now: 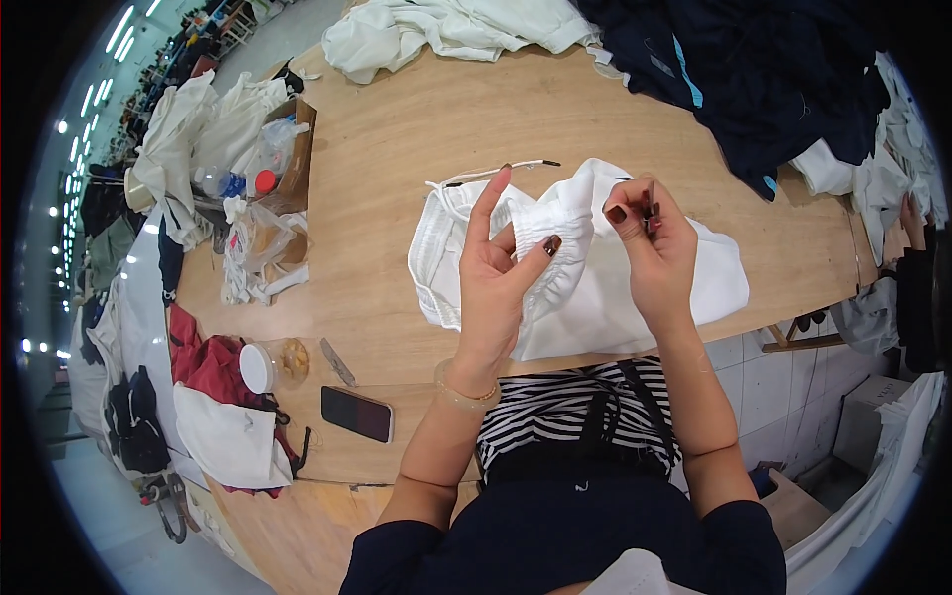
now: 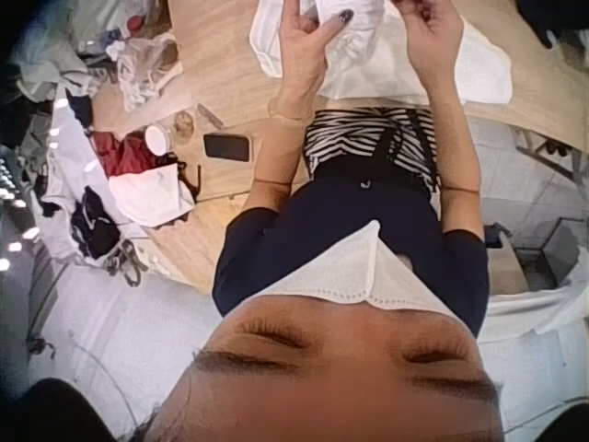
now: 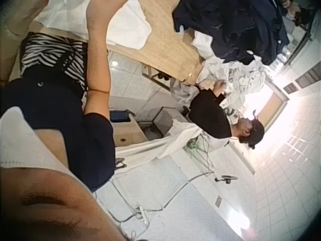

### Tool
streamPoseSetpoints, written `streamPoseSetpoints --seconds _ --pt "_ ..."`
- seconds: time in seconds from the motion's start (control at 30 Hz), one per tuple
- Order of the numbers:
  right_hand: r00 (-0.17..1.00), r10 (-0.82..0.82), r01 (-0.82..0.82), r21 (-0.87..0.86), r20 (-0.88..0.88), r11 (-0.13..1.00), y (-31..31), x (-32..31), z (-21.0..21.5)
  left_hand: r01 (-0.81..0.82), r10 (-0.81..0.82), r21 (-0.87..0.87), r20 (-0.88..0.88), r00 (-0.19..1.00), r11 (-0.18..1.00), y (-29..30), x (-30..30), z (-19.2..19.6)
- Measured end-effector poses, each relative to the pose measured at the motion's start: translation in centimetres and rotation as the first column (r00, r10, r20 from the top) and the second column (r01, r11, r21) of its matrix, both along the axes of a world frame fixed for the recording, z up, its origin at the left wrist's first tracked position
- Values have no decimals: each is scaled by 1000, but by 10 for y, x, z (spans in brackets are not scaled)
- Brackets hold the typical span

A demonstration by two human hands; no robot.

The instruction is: Trimming loose threads from white athletic shorts using a small pair of snips.

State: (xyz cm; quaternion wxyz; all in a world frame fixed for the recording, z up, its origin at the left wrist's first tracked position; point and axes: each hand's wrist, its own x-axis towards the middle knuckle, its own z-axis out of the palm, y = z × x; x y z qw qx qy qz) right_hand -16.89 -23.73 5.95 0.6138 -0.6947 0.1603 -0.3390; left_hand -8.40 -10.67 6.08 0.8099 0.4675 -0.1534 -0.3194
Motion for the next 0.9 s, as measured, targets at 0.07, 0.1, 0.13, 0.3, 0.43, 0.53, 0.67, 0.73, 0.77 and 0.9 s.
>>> streamPoseSetpoints --seconds 0.07,0.1,0.13,0.3,0.43,0.53,0.67,0.73,0.77,0.9 --pt "997 -36 25 -164 -63 986 0 -2 5 -3 3 6 -14 1000 1000 -1 -1 0" --pt "1000 -20 17 -231 -10 973 2 1 1 -8 8 16 0 1000 1000 -2 -2 0" --pt "1000 -23 20 -231 -10 973 3 2 2 -13 13 25 14 1000 1000 -2 -3 -1" --pt "996 -40 -6 -497 -82 868 7 9 -1 -68 30 149 243 970 986 -4 -4 -11" --pt "989 147 -147 5 -8 989 3 4 -9 -91 58 120 251 966 989 -6 -10 -8" --pt "990 109 -132 299 92 945 -12 -11 -2 -64 55 56 158 986 996 -7 -4 -8" --pt "994 -96 94 -40 -55 995 -13 -19 2 -33 24 69 126 992 997 -4 -4 -5" --pt "988 -81 54 -196 -132 979 -17 -26 -2 -29 19 76 127 992 997 -4 -5 -5" --pt "974 -80 3 -344 -210 939 -18 -28 -4 -30 20 77 128 992 997 -4 -5 -5" --pt "965 -111 -14 -473 -236 881 -13 -25 3 -35 25 80 126 992 996 -4 -6 -4"
